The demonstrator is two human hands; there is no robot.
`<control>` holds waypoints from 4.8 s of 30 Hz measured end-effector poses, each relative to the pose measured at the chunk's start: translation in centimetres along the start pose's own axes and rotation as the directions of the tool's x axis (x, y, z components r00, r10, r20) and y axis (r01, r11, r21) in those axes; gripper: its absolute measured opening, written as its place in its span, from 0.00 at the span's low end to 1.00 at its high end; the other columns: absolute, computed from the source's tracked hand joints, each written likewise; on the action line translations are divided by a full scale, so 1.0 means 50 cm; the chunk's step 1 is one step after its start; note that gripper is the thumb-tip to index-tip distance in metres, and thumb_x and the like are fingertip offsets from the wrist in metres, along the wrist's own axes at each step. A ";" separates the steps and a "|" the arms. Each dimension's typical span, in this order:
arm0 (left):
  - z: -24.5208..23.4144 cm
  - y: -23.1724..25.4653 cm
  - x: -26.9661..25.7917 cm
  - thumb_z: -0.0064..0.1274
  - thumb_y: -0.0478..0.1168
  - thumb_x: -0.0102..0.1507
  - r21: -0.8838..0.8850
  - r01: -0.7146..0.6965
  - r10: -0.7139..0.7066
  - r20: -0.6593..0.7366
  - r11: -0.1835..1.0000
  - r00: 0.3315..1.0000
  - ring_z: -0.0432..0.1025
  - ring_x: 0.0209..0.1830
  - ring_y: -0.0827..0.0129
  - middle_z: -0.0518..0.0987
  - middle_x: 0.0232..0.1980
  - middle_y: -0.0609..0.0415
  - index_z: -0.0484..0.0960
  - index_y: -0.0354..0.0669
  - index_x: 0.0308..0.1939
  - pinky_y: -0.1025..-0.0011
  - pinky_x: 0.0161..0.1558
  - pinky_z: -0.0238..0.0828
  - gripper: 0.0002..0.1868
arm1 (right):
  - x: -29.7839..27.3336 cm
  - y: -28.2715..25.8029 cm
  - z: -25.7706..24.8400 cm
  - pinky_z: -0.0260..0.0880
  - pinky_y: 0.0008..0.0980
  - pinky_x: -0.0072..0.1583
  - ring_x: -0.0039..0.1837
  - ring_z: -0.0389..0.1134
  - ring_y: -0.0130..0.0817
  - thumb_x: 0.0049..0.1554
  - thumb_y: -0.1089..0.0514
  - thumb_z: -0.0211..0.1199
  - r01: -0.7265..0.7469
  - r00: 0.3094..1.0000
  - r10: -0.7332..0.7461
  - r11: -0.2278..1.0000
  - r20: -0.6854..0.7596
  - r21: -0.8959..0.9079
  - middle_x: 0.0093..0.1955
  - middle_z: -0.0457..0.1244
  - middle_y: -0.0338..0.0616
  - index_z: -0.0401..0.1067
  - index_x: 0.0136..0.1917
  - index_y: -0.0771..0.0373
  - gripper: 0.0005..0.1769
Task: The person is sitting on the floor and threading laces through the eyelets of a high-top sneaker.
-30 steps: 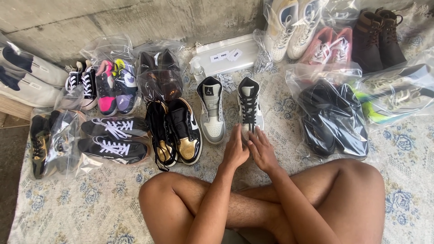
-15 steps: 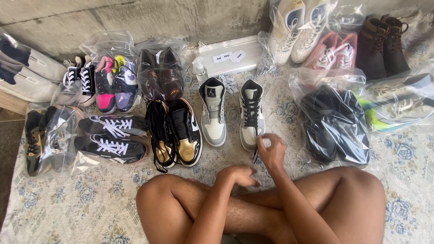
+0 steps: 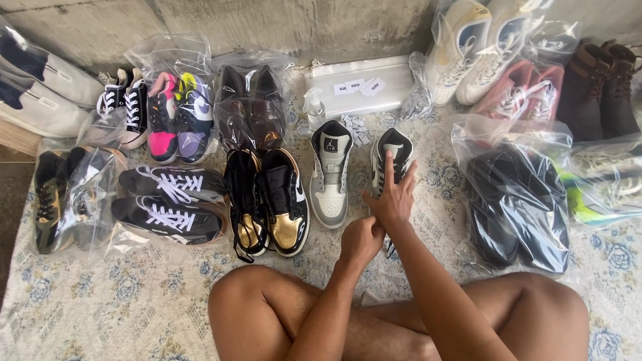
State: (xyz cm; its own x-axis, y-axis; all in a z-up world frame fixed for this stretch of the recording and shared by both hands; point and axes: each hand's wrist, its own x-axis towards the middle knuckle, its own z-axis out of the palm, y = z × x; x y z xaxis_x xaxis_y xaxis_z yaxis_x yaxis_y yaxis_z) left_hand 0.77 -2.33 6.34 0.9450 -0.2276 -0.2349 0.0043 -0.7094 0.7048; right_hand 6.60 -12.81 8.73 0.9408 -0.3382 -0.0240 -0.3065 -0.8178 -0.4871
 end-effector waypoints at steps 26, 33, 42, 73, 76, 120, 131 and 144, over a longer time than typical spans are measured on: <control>-0.032 0.173 -0.084 0.20 0.66 0.71 0.029 -0.607 0.589 -0.285 0.794 0.756 0.42 0.82 0.37 0.49 0.79 0.24 0.50 0.26 0.77 0.44 0.78 0.36 0.46 | -0.200 0.063 -0.197 0.30 0.59 0.77 0.83 0.38 0.52 0.53 0.51 0.55 -0.136 0.982 -0.072 0.366 0.174 0.921 0.86 0.38 0.53 0.35 0.85 0.48 0.52; 0.004 0.214 -0.199 0.29 0.53 0.74 0.251 -0.646 0.689 -0.359 0.721 0.630 0.49 0.79 0.29 0.53 0.77 0.18 0.54 0.19 0.74 0.38 0.78 0.39 0.37 | -0.229 0.072 -0.194 0.31 0.56 0.77 0.83 0.39 0.50 0.54 0.52 0.54 -0.176 0.973 -0.116 0.191 0.200 0.966 0.86 0.39 0.52 0.38 0.84 0.49 0.49; -0.007 0.239 -0.278 0.37 0.46 0.73 0.098 -0.848 0.854 -0.058 0.520 0.517 0.57 0.79 0.36 0.64 0.76 0.31 0.68 0.30 0.70 0.43 0.79 0.48 0.27 | -0.213 0.144 -0.149 0.32 0.52 0.77 0.83 0.39 0.47 0.56 0.53 0.52 -0.233 0.955 -0.187 0.015 0.232 0.972 0.86 0.39 0.50 0.41 0.84 0.52 0.45; -0.164 0.225 -0.060 0.30 0.50 0.74 0.208 -0.175 0.257 -0.489 0.962 0.833 0.64 0.69 0.48 0.65 0.69 0.34 0.63 0.39 0.74 0.54 0.62 0.68 0.28 | -0.162 0.181 -0.084 0.36 0.43 0.78 0.84 0.39 0.38 0.59 0.52 0.49 -0.496 0.785 -0.538 -0.246 0.308 0.833 0.88 0.35 0.41 0.44 0.85 0.53 0.42; -0.109 0.208 -0.076 0.22 0.54 0.74 0.377 -0.200 0.370 -0.457 0.904 0.809 0.44 0.81 0.40 0.53 0.79 0.28 0.54 0.32 0.77 0.47 0.76 0.37 0.35 | -0.143 0.214 -0.022 0.45 0.49 0.75 0.82 0.45 0.44 0.55 0.50 0.51 -0.527 0.748 -0.590 -0.248 0.305 0.813 0.88 0.34 0.43 0.40 0.87 0.46 0.49; -0.224 0.281 -0.018 0.33 0.58 0.73 0.591 -0.370 0.479 -0.032 0.717 0.877 0.52 0.80 0.46 0.60 0.79 0.47 0.63 0.62 0.77 0.38 0.76 0.34 0.28 | -0.157 0.213 -0.069 0.50 0.54 0.74 0.82 0.46 0.55 0.51 0.47 0.52 -0.395 0.862 -0.445 -0.293 0.242 0.871 0.85 0.42 0.50 0.37 0.86 0.42 0.53; -0.231 0.224 -0.010 0.35 0.46 0.74 0.502 -0.433 0.586 -0.195 0.749 0.787 0.49 0.80 0.38 0.57 0.79 0.33 0.60 0.36 0.76 0.45 0.76 0.44 0.29 | -0.165 0.146 -0.101 0.50 0.52 0.76 0.79 0.50 0.56 0.48 0.58 0.71 0.106 0.939 -0.344 0.305 0.005 0.946 0.79 0.50 0.64 0.55 0.82 0.54 0.51; -0.096 0.221 -0.222 0.33 0.45 0.71 0.406 -0.603 0.620 0.106 0.687 0.777 0.39 0.84 0.45 0.42 0.82 0.30 0.46 0.23 0.76 0.55 0.83 0.29 0.35 | -0.150 0.173 -0.084 0.68 0.30 0.46 0.43 0.62 0.28 0.61 0.65 0.48 0.164 0.957 -0.286 0.381 -0.052 0.910 0.58 0.62 0.47 0.53 0.80 0.48 0.35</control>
State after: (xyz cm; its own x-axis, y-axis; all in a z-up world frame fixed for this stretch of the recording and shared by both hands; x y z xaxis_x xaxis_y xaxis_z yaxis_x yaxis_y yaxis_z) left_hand -8.10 -4.45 19.96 0.7027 -0.6874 0.1835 -0.6997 -0.6209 0.3536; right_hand -3.71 -19.31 8.36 0.9802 -0.1137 0.1619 0.1691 0.0568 -0.9840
